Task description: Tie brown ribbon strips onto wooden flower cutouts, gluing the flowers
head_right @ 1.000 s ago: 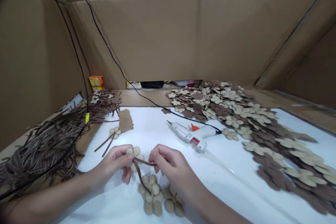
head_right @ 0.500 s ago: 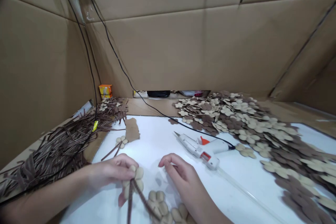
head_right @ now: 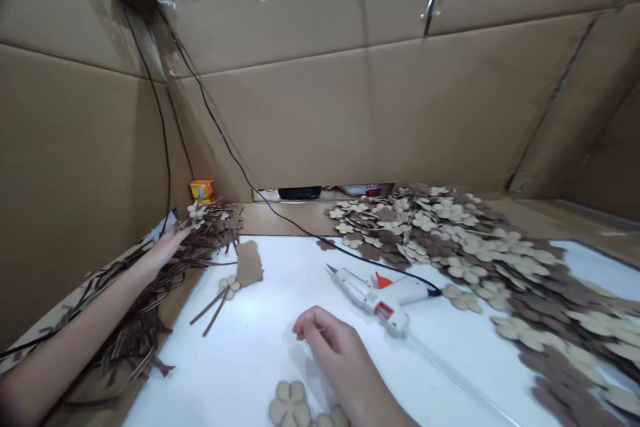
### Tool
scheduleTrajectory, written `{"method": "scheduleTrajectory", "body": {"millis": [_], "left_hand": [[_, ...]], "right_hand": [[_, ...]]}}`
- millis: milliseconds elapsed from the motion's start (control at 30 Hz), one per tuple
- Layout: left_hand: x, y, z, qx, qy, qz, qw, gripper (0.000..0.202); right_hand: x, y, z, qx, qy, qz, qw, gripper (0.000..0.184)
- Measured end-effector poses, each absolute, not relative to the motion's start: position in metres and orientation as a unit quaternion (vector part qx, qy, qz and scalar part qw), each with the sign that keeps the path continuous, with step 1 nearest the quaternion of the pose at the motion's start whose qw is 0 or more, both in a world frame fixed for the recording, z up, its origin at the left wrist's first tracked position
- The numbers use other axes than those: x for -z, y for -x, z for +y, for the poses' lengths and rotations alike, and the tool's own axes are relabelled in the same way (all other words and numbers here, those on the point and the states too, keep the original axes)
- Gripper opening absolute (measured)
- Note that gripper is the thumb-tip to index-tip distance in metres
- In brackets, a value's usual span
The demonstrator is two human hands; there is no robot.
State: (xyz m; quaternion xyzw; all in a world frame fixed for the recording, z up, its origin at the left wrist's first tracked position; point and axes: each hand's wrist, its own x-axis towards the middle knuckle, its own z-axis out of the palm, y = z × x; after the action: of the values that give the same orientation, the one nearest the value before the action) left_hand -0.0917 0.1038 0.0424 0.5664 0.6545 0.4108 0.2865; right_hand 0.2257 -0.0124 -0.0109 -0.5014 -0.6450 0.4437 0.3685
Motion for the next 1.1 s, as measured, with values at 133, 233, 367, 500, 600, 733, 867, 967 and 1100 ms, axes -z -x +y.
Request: {"method": "scheduleTrajectory", "body": {"millis": [133, 233, 367, 500, 600, 733, 867, 967, 1100], "left_hand": [[-0.029, 0.102, 0.112, -0.347, -0.565, 0.724, 0.189, 0.048], [-0.031, 0.096, 0.105, -0.315, -0.634, 0.69, 0.15, 0.043], [-0.038, 0.075, 0.089, -0.263, -0.727, 0.616, 0.154, 0.027], [-0.036, 0.055, 0.065, -0.178, -0.802, 0.556, 0.126, 0.026], [-0.027, 0.045, 0.043, -0.171, -0.818, 0.539, 0.103, 0.026], [-0.016, 0.033, 0.015, -0.164, -0.833, 0.521, 0.088, 0.026], [-0.011, 0.02, -0.009, -0.165, -0.857, 0.487, 0.028, 0.029], [-0.005, 0.012, -0.021, -0.178, -0.901, 0.393, -0.049, 0.028], [0.003, 0.008, -0.027, -0.211, -0.921, 0.3, -0.13, 0.033]], "right_hand": [[-0.01, -0.227, -0.022, -0.406, 0.476, -0.681, 0.381, 0.028], [-0.043, -0.248, -0.015, -0.33, 0.469, -0.712, 0.406, 0.028], [-0.071, -0.322, 0.023, -0.174, 0.57, -0.72, 0.356, 0.034], [-0.055, -0.404, 0.057, -0.024, 0.678, -0.696, 0.235, 0.029], [-0.035, -0.431, 0.067, 0.045, 0.675, -0.714, 0.178, 0.044], [-0.021, -0.427, 0.077, 0.086, 0.594, -0.793, 0.101, 0.052], [-0.018, -0.417, 0.097, 0.095, 0.511, -0.853, 0.047, 0.057], [-0.016, -0.415, 0.114, 0.107, 0.488, -0.866, 0.027, 0.049], [-0.013, -0.41, 0.127, 0.143, 0.516, -0.844, 0.02, 0.023]]}}
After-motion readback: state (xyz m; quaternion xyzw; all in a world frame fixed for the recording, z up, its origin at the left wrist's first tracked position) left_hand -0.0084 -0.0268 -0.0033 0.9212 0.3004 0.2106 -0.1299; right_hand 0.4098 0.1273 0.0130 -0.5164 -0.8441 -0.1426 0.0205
